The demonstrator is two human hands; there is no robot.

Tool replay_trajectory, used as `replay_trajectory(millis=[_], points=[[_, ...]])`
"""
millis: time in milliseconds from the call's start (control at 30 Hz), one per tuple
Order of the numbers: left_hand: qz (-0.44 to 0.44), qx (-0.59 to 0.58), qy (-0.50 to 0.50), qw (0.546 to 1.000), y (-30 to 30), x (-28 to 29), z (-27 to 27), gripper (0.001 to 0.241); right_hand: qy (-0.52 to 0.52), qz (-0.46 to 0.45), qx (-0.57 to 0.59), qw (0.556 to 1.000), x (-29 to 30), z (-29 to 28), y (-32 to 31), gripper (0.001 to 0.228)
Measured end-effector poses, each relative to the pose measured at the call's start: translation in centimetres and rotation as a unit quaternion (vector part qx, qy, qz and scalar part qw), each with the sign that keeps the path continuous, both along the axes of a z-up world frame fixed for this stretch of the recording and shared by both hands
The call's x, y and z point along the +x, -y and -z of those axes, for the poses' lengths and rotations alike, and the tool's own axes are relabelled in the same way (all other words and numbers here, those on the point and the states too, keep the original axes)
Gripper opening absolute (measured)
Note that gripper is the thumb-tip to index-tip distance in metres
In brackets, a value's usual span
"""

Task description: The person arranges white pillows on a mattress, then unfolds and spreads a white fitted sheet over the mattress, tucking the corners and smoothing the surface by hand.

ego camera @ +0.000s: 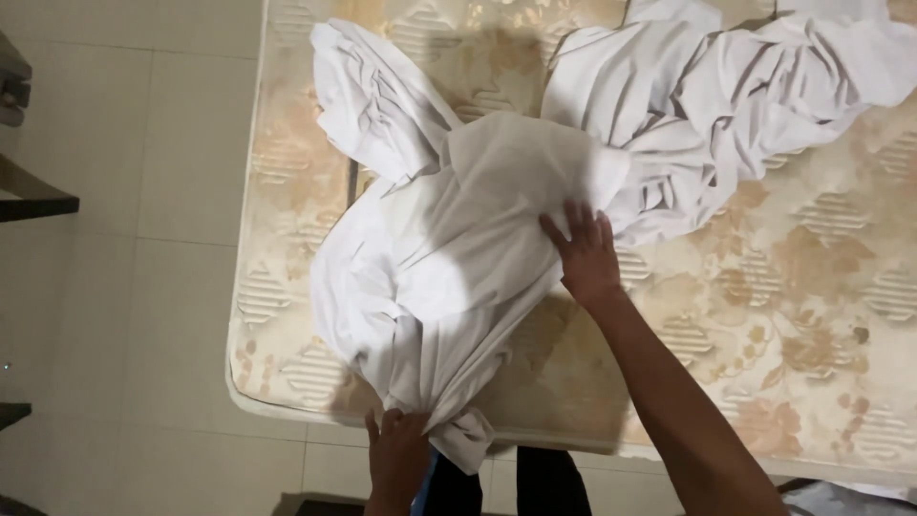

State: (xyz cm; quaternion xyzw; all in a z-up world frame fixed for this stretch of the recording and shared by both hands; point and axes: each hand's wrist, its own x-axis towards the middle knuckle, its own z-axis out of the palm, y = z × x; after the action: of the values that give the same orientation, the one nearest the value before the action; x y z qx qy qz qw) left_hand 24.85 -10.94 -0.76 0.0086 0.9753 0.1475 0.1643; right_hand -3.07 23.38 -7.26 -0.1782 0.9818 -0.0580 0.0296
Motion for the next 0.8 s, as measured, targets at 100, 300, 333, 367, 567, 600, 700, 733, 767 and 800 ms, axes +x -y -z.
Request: replay_trajectory(millis=[100, 300, 333, 367, 567, 600, 700, 733, 767, 800], points=[[-0.010, -0.010, 0.063, 0.998, -0.4, -2.6, -2.6, 0.029, 0.002, 0.018, -0.040, 0.999, 1.3, 0.6, 1.2, 0.066], [-0.014, 0.075, -0.072, 0.994, -1.1, -5.9, -4.3, 0.081, -0.004, 0.037, -0.198, 0.980, 10.8, 3.8, 5.6, 0.035], [-0.013, 0.078, -0.069, 0.994, -1.8, -6.8, -4.9, 0.081, -0.001, 0.038, -0.195, 0.980, 13.5, 3.6, 7.2, 0.035], [-0.007, 0.092, -0.116, 0.989, -2.6, -8.1, -5.5, 0.090, 0.013, 0.021, -0.234, 0.972, 15.5, 3.4, 8.8, 0.034], [-0.046, 0.081, -0.140, 0.986, -5.6, -10.9, -2.8, 0.112, 0.187, -0.067, -0.304, 0.932, 25.9, -0.6, 12.6, 0.041], [-0.067, 0.053, -0.098, 0.992, -5.7, -11.1, -2.3, 0.111, 0.197, -0.099, -0.358, 0.907, 26.1, -3.2, 12.5, 0.055], [-0.076, 0.010, -0.037, 0.996, -5.6, -10.7, -0.6, 0.109, 0.224, -0.116, -0.376, 0.891, 23.6, -5.9, 9.6, 0.056], [-0.076, 0.012, -0.038, 0.996, -5.6, -11.0, -0.7, 0.109, 0.223, -0.117, -0.375, 0.892, 23.5, -3.7, 7.8, 0.056], [-0.075, 0.008, -0.044, 0.996, -5.5, -10.9, -0.7, 0.108, 0.156, -0.106, -0.341, 0.921, 23.7, -1.6, 6.1, 0.048], [-0.073, 0.003, -0.050, 0.996, -5.4, -10.7, -0.7, 0.106, 0.087, -0.094, -0.305, 0.944, 23.9, 0.6, 4.3, 0.041]])
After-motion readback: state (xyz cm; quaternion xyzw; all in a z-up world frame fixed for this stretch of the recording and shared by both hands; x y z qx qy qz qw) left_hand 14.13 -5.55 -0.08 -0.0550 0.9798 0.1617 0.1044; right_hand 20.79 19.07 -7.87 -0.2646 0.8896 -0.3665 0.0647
